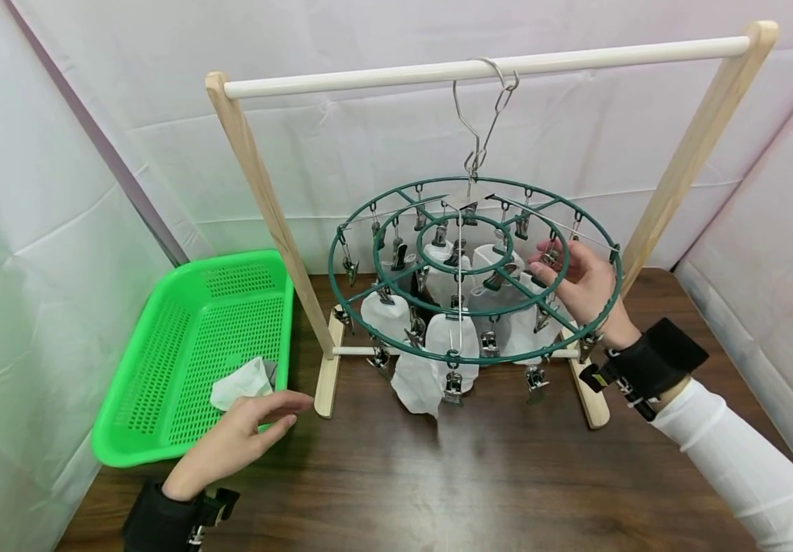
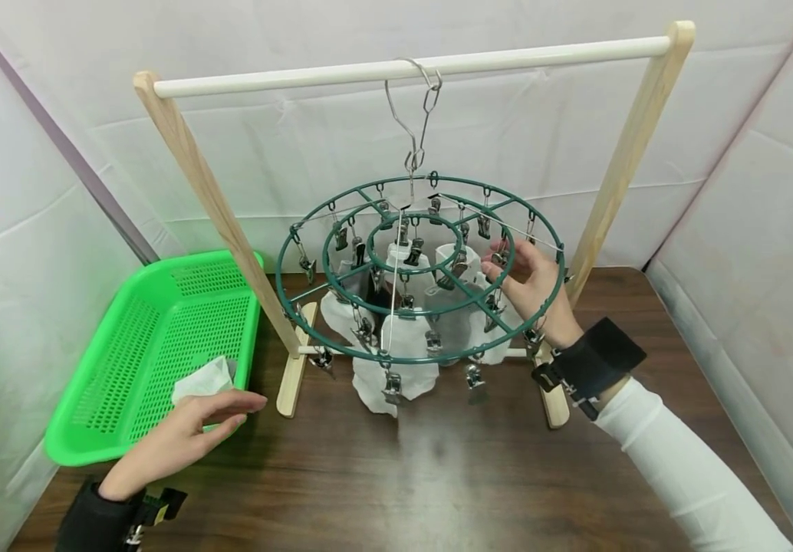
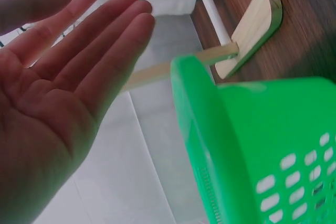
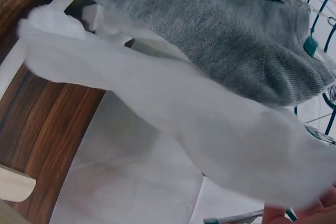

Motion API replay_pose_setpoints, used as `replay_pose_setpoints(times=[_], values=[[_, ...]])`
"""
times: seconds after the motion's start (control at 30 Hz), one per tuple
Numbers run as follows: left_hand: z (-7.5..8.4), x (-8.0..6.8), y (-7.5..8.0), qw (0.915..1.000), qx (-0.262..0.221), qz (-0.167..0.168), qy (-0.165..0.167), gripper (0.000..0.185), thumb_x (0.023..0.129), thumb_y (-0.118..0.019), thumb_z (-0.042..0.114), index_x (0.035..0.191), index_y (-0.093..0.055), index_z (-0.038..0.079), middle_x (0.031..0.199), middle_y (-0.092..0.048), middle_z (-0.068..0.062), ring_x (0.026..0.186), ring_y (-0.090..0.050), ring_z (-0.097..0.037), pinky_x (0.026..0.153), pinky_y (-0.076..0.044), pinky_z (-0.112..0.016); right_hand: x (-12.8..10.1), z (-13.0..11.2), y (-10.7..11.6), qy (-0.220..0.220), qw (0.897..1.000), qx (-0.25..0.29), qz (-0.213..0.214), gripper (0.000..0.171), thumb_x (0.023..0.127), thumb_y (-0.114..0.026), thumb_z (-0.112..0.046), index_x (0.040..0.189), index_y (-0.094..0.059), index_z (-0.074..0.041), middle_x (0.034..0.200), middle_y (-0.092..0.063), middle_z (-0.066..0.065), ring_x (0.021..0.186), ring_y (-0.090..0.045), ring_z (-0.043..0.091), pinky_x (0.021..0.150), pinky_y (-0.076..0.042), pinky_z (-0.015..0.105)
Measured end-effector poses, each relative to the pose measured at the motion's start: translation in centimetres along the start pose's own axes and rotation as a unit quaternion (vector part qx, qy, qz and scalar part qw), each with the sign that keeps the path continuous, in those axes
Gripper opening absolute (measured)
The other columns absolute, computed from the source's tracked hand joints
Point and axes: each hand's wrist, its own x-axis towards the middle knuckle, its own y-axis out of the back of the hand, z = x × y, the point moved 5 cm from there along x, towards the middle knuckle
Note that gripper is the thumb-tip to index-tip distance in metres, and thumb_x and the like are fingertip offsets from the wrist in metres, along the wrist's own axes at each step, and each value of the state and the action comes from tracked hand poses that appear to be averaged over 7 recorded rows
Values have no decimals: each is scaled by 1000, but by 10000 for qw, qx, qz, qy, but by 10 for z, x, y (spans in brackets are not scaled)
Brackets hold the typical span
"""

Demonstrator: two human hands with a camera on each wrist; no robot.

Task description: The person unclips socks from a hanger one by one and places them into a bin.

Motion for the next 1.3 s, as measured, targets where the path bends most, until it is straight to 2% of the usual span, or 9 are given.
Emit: replay_pose_setpoints(times=[0.23,0.4,0.5,0.63,0.77,0.9,1.1,1.2,1.3], values=[[1,11,-14,9991,-133,186,-359,25,98,-52,-1,120,-64,5,111,-68,-7,102,-65,-22,81,-54,-33,-10,-10,2,289,9985,429,203,25,97,-53,3,120,-58,11,97,-70,17,86,-66,5,77,-48,15],[-2,15,-23,9984,-313,204,-421,26,97,-52,-3,119,-64,6,110,-69,-6,101,-65,-20,82,-54,-33,-22,-11,1,46,9942,1063,141,28,99,-51,1,125,-55,11,100,-71,4,89,-67,9,83,-48,18],[-2,15,-28,9983,-354,166,-423,27,98,-52,-2,120,-64,6,111,-68,-6,101,-65,-21,82,-53,-33,-28,-10,0,-163,9882,1516,143,28,99,-51,-1,125,-56,9,100,-71,4,91,-67,13,86,-47,21],[-1,16,-34,9989,-350,60,-301,28,98,-52,-1,122,-63,7,113,-67,-7,103,-64,-23,83,-52,-34,-36,-12,-1,-85,9768,2138,64,29,99,-51,0,127,-56,7,106,-69,9,99,-65,17,94,-44,27],[-1,20,-41,9989,-366,1,-301,27,98,-52,0,122,-63,7,112,-68,-6,101,-64,-22,82,-52,-33,-45,-17,-1,-56,9745,2242,63,31,100,-49,1,130,-54,6,109,-68,7,105,-60,18,98,-38,28],[-3,24,-47,9982,-529,-68,-286,26,99,-52,1,122,-64,7,112,-68,-6,102,-64,-20,84,-52,-33,-53,-24,-1,-204,9725,2314,187,29,98,-51,2,126,-56,9,105,-69,7,100,-63,17,94,-41,26],[-5,27,-54,9976,-633,-181,-226,26,99,-51,1,121,-63,8,111,-68,-5,103,-64,-21,85,-51,-33,-63,-43,-10,429,9549,2932,-206,26,95,-46,14,121,-52,19,100,-68,20,95,-66,24,89,-48,30],[-6,28,-58,9973,-652,-219,-252,26,99,-52,0,121,-64,7,110,-68,-6,101,-64,-23,84,-52,-33,-68,-47,-15,540,9466,3157,-359,28,93,-44,19,121,-51,20,103,-67,23,94,-67,25,87,-50,30],[-5,32,-63,9970,-668,-276,-267,27,98,-52,-1,120,-64,7,109,-68,-7,99,-65,-22,83,-52,-32,-72,-50,-20,556,9459,3161,-475,28,93,-45,19,121,-50,20,108,-66,21,98,-67,23,87,-50,29]])
